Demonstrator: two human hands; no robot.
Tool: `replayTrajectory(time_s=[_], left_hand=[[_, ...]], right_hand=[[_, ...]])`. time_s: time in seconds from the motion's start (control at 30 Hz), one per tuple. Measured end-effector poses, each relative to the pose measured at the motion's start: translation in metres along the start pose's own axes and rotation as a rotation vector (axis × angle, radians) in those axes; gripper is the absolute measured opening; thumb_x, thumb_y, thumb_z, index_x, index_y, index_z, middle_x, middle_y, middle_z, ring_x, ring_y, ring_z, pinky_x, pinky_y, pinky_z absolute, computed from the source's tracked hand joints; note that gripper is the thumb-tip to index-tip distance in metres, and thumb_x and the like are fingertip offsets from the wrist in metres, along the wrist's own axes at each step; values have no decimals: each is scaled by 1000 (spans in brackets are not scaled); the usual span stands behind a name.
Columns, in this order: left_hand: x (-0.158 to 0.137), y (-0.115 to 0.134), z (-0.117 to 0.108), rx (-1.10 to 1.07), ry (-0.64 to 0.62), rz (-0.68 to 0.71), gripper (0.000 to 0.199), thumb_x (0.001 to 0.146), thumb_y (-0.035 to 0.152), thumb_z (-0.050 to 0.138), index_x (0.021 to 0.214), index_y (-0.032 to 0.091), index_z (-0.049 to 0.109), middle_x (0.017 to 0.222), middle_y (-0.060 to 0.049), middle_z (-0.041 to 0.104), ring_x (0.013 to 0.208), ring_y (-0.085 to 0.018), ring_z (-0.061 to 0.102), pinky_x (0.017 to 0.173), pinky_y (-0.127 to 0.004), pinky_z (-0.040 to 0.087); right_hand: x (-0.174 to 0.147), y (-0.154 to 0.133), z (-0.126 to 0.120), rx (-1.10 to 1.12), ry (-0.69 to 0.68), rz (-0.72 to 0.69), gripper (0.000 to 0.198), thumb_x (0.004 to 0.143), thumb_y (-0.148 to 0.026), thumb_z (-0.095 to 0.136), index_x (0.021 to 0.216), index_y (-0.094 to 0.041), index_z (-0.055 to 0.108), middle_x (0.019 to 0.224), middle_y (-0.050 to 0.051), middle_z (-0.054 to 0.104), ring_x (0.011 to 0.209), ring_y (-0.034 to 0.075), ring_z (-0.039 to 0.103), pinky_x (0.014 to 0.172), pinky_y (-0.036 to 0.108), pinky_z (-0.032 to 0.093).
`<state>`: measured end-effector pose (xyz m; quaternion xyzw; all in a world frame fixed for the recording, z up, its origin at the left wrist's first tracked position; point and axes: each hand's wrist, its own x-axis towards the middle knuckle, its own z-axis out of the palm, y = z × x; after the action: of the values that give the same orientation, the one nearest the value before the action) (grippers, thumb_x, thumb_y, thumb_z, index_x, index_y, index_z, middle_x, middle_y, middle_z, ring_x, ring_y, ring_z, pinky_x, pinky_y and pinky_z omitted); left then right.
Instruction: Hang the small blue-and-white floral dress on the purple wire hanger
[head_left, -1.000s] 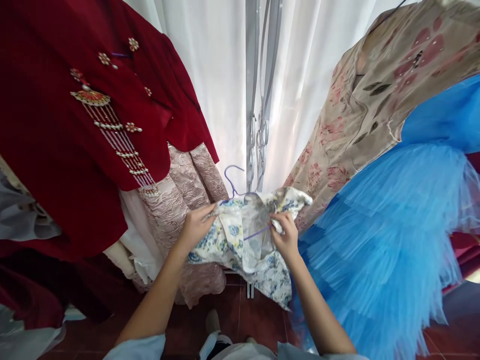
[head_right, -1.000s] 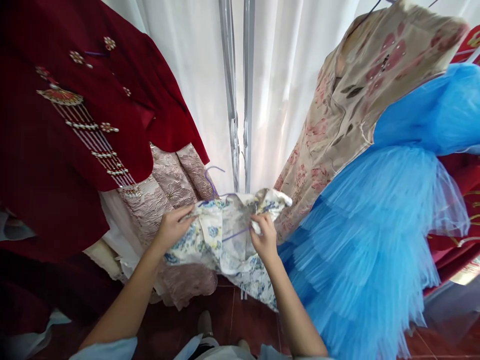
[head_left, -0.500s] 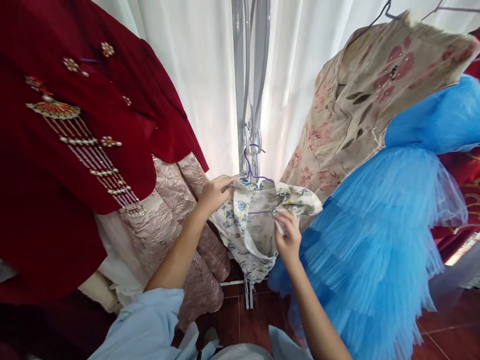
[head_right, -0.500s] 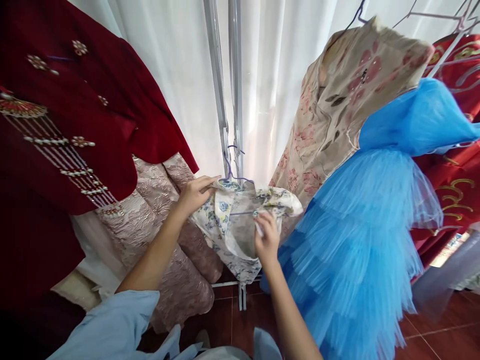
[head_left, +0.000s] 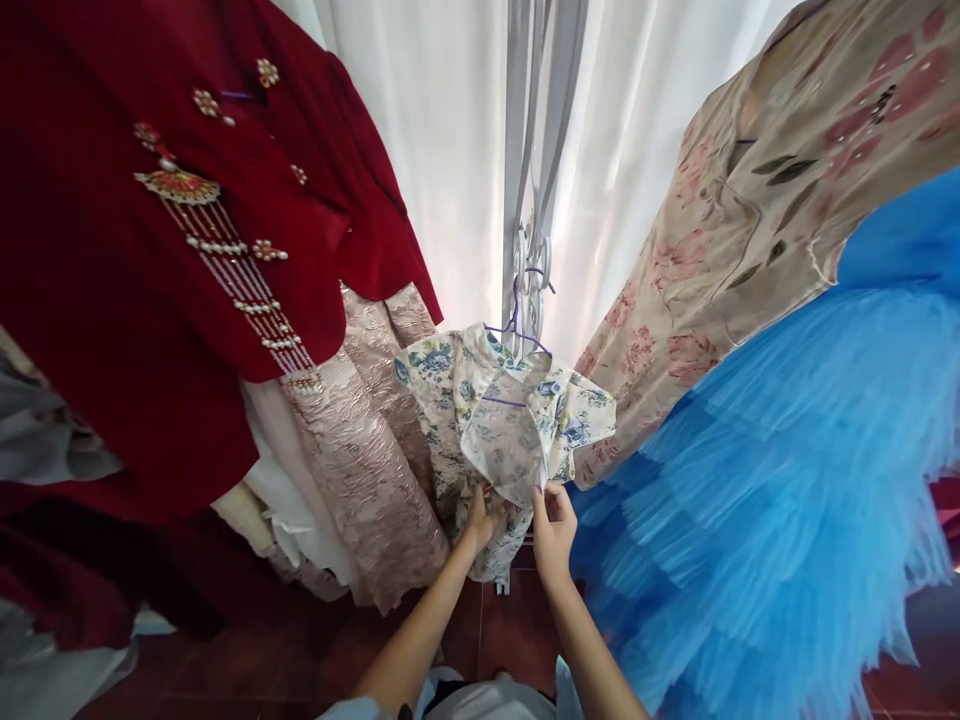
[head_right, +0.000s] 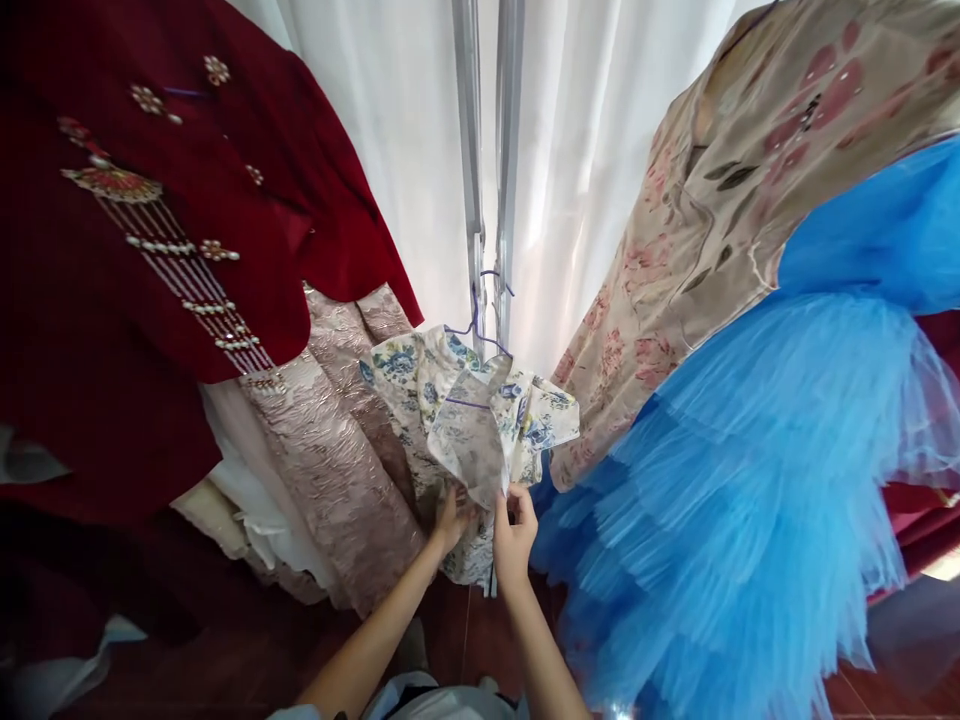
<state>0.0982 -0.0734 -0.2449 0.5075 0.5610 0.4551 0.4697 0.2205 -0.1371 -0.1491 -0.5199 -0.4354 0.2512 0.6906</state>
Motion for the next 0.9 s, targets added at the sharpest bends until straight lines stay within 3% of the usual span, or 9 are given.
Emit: replayTrajectory(time_s=[0.13,0.23,0.43,0.63,0.77,0.9], left_hand=[[10,-2,8,57,15,28,20,84,30,61,100,17,59,107,-11,69,102,-24,66,93,-34,50],[18,-3,12,116,30,22,11,84,25,60,91,17,59,95,-10,71,92,-22,69,87,-33,52],[36,-5,29,308,73,-35,22,81,24,69,99,14,62,96,-13,74,88,-23,71,77,-30,51],[60,8,50,467,74,-78,19,86,29,66,92,13,72,96,-14,76,91,-24,71,76,-29,45],[69,14,53,505,81,-62,27,90,33,60,85,11,74,90,-16,75,89,-26,69,74,-30,43],[75,14,48,484,88,-47,29,91,32,55,78,11,72,87,-16,74,84,-25,68,72,-29,41]], right_hand=[[-10,4,-13,50,-168,103,28,88,-43,65,93,-16,68,82,5,68,76,19,62,72,30,51],[-16,10,-21,67,-265,120,29,88,-42,65,97,-16,72,91,9,72,84,22,66,79,33,53],[-21,35,-28,3,-270,116,29,88,-43,64,95,-18,75,100,11,72,95,24,67,83,34,53],[-22,69,-51,-52,-208,378,43,75,-56,68,84,-15,73,83,9,72,71,21,63,66,31,50],[-31,86,-58,-47,-175,429,44,72,-58,68,81,-15,72,75,7,70,64,19,59,60,29,47],[-37,97,-47,-16,-178,466,40,71,-54,68,76,-15,70,71,6,68,61,19,58,60,30,47]])
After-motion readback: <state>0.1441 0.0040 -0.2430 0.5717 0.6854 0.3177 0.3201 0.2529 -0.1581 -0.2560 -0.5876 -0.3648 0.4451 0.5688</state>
